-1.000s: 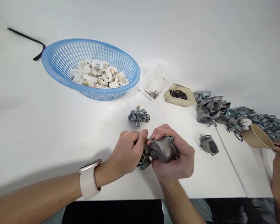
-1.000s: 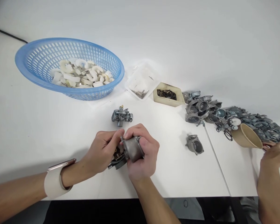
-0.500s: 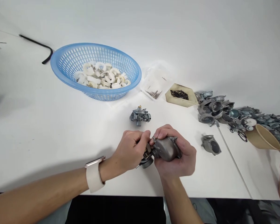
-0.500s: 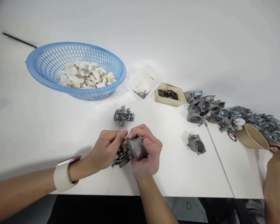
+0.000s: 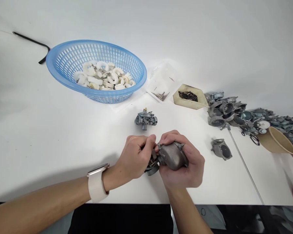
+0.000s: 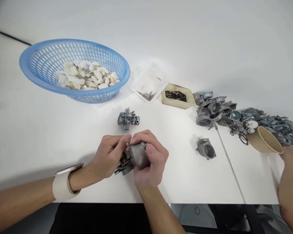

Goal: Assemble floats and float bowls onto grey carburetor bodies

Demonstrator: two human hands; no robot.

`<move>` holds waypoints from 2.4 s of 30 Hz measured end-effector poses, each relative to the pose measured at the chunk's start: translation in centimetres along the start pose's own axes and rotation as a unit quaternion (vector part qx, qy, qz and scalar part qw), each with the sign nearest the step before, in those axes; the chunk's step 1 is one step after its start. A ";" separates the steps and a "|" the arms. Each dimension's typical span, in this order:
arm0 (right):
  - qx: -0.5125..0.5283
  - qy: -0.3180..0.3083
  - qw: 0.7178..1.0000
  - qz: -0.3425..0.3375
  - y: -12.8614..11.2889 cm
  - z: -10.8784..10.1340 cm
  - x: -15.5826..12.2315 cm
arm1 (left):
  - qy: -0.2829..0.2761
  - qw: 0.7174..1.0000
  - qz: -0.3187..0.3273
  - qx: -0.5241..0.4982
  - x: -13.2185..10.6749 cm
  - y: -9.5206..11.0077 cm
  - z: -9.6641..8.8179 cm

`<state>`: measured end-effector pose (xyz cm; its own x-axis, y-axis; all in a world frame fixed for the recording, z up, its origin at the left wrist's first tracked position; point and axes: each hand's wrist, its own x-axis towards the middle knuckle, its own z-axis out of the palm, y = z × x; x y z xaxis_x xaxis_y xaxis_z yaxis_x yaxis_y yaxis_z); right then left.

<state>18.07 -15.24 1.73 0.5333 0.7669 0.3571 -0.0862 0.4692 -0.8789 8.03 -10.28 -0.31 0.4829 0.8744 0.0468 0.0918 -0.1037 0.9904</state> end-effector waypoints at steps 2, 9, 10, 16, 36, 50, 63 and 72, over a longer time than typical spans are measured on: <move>-0.007 0.009 1.000 -0.011 0.0 0.2 -0.1 | 0.009 1.000 -0.006 0.004 0.0 0.0 0.1; -0.050 0.047 0.997 -0.033 0.3 0.7 -0.3 | 0.030 1.000 -0.003 0.006 0.0 -0.2 0.3; -0.052 0.049 0.997 -0.031 0.3 0.7 -0.3 | 0.031 0.999 -0.001 0.007 0.0 -0.2 0.3; -0.021 0.043 0.999 -0.021 0.4 0.5 -0.4 | 0.032 0.999 0.007 0.011 0.1 -0.1 0.4; -0.018 0.002 0.999 -0.049 0.4 0.5 -0.5 | 0.038 0.999 0.001 0.008 0.0 -0.2 0.2; -0.049 -0.022 0.995 -0.086 0.4 0.3 -0.5 | 0.033 0.999 0.000 0.001 0.0 -0.4 0.1; -0.084 -0.059 0.987 -0.124 -0.1 0.6 -0.4 | 0.027 1.000 0.009 -0.007 0.0 -0.9 0.1; -0.030 0.020 0.998 -0.044 0.4 0.2 -0.4 | 0.016 1.000 0.021 -0.002 -0.1 -0.4 0.1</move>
<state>17.63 -15.23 1.30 0.5694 0.7056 0.4217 0.0119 0.5059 -0.8625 8.00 -10.37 -0.71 0.4578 0.8842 0.0925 0.0691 -0.1392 0.9879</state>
